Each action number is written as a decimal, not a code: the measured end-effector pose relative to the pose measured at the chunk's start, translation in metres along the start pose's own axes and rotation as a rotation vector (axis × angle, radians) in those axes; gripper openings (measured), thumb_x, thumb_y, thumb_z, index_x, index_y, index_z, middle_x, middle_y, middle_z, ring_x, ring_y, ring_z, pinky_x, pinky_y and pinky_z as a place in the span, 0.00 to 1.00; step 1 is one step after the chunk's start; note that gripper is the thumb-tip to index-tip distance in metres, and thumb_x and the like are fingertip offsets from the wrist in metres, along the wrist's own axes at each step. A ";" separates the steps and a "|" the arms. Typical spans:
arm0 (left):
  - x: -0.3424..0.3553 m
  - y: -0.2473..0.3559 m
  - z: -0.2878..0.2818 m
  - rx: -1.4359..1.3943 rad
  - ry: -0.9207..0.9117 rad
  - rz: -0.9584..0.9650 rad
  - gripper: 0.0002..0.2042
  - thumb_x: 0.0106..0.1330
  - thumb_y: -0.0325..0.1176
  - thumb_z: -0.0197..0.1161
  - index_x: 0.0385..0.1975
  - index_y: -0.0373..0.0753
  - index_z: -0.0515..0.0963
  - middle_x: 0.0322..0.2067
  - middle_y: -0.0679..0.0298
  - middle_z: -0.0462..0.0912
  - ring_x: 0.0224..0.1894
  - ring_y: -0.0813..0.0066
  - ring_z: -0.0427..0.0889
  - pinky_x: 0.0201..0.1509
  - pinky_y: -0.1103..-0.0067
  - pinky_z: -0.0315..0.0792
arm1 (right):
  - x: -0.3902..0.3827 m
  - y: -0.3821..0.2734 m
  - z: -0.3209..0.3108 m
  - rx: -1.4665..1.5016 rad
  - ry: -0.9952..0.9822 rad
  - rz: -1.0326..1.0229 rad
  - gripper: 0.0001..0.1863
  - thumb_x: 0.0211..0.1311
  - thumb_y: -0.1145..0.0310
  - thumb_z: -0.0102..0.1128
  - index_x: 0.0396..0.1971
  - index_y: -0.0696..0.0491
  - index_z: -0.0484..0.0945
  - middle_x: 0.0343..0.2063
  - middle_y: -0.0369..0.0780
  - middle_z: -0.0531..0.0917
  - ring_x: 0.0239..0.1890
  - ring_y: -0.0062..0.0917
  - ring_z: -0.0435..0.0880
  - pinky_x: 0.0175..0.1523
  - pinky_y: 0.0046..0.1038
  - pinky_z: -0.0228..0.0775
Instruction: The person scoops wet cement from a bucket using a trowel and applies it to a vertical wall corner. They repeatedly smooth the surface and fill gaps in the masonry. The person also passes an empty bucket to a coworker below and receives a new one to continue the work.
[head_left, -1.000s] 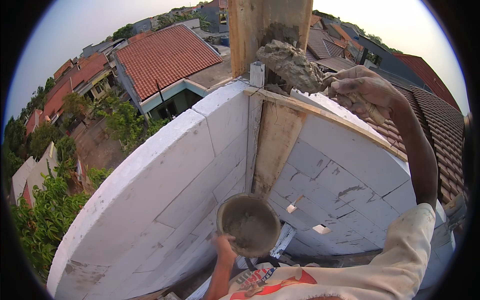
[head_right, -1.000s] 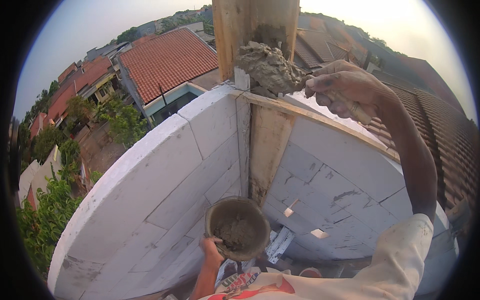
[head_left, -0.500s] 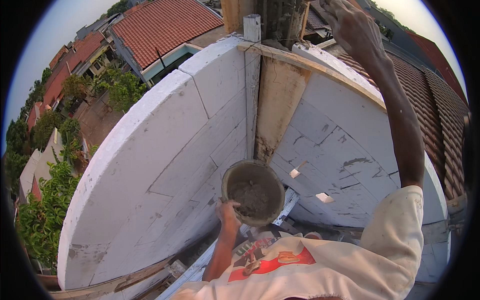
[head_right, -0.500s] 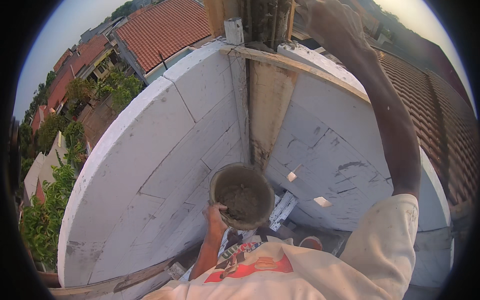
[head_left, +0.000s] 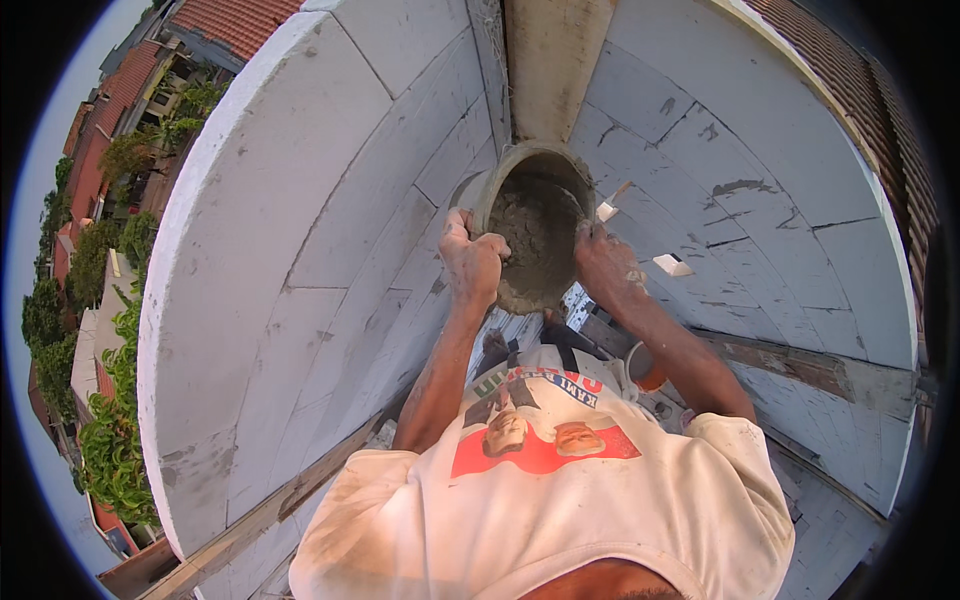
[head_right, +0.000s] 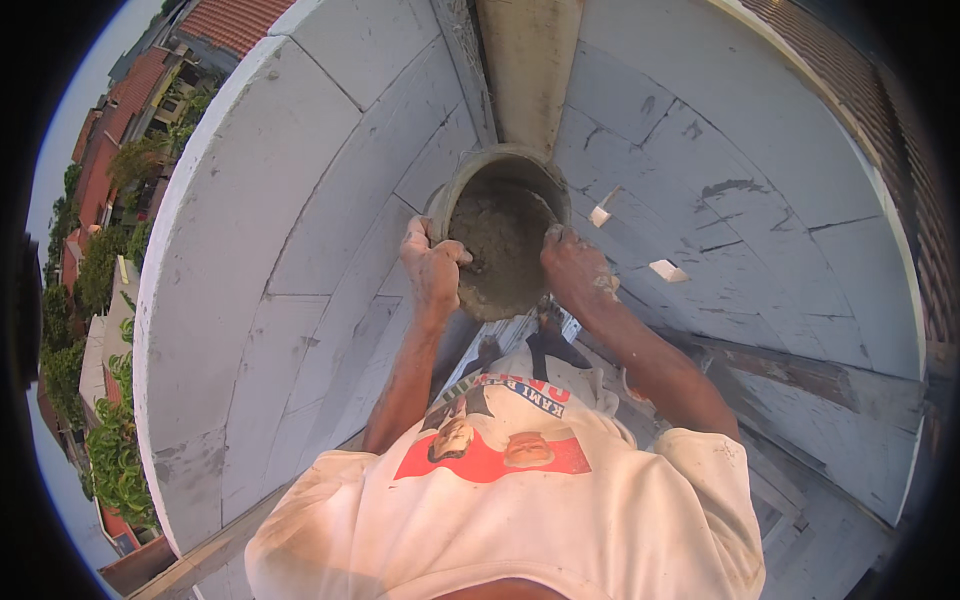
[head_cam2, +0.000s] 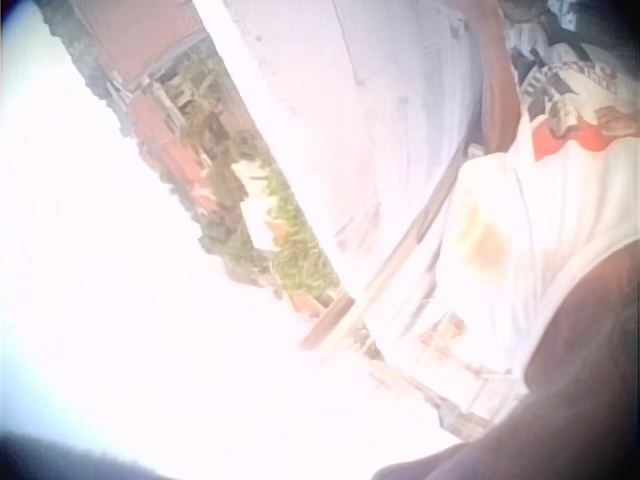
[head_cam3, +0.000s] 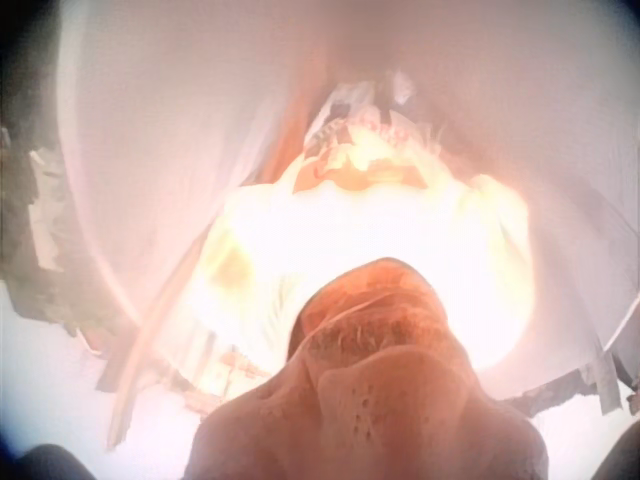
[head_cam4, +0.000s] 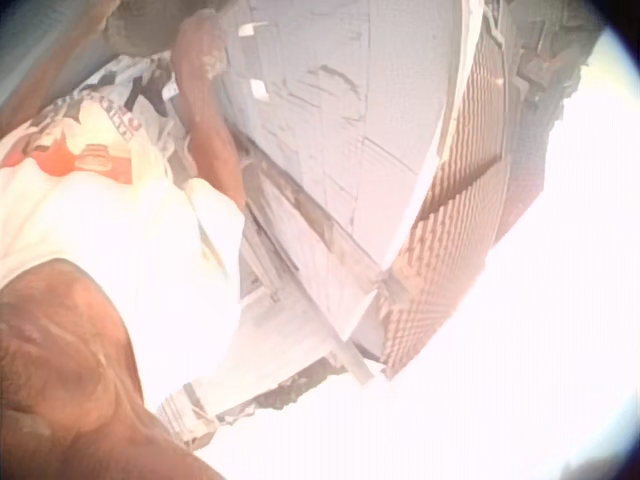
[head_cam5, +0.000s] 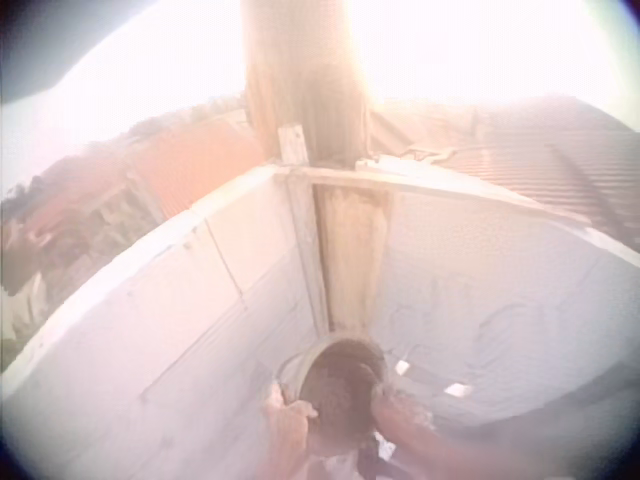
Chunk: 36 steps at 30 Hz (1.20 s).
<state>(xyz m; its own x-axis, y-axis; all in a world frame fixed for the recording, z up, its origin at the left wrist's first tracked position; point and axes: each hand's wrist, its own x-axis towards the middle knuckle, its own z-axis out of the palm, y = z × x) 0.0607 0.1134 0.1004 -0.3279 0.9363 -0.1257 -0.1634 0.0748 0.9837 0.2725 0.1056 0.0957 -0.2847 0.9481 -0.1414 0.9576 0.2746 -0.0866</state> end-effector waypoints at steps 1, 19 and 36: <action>0.002 -0.001 -0.005 0.054 -0.033 0.062 0.13 0.41 0.18 0.60 0.26 0.37 0.65 0.27 0.70 0.66 0.29 0.79 0.64 0.32 0.81 0.66 | -0.002 -0.005 0.005 0.028 0.044 -0.001 0.19 0.56 0.74 0.58 0.48 0.67 0.76 0.38 0.55 0.83 0.40 0.48 0.88 0.42 0.45 0.82; -0.011 0.010 -0.022 0.026 -0.092 0.329 0.13 0.39 0.16 0.60 0.22 0.39 0.66 0.29 0.71 0.69 0.28 0.82 0.66 0.37 0.85 0.66 | -0.021 -0.012 -0.052 0.000 -0.071 0.080 0.12 0.53 0.74 0.63 0.37 0.63 0.80 0.29 0.55 0.85 0.36 0.44 0.88 0.41 0.44 0.81; -0.002 0.011 -0.017 -0.243 -0.200 0.261 0.15 0.45 0.16 0.64 0.34 0.32 0.73 0.34 0.64 0.79 0.35 0.78 0.77 0.43 0.80 0.74 | -0.031 -0.011 -0.037 0.834 -0.264 0.015 0.18 0.65 0.63 0.64 0.41 0.66 0.81 0.30 0.53 0.85 0.33 0.40 0.81 0.43 0.40 0.71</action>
<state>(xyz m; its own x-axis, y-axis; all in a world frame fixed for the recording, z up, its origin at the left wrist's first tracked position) 0.0437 0.1067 0.1088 -0.2036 0.9633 0.1751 -0.3214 -0.2347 0.9174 0.2722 0.0789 0.1380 -0.3717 0.8544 -0.3632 0.6471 -0.0421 -0.7612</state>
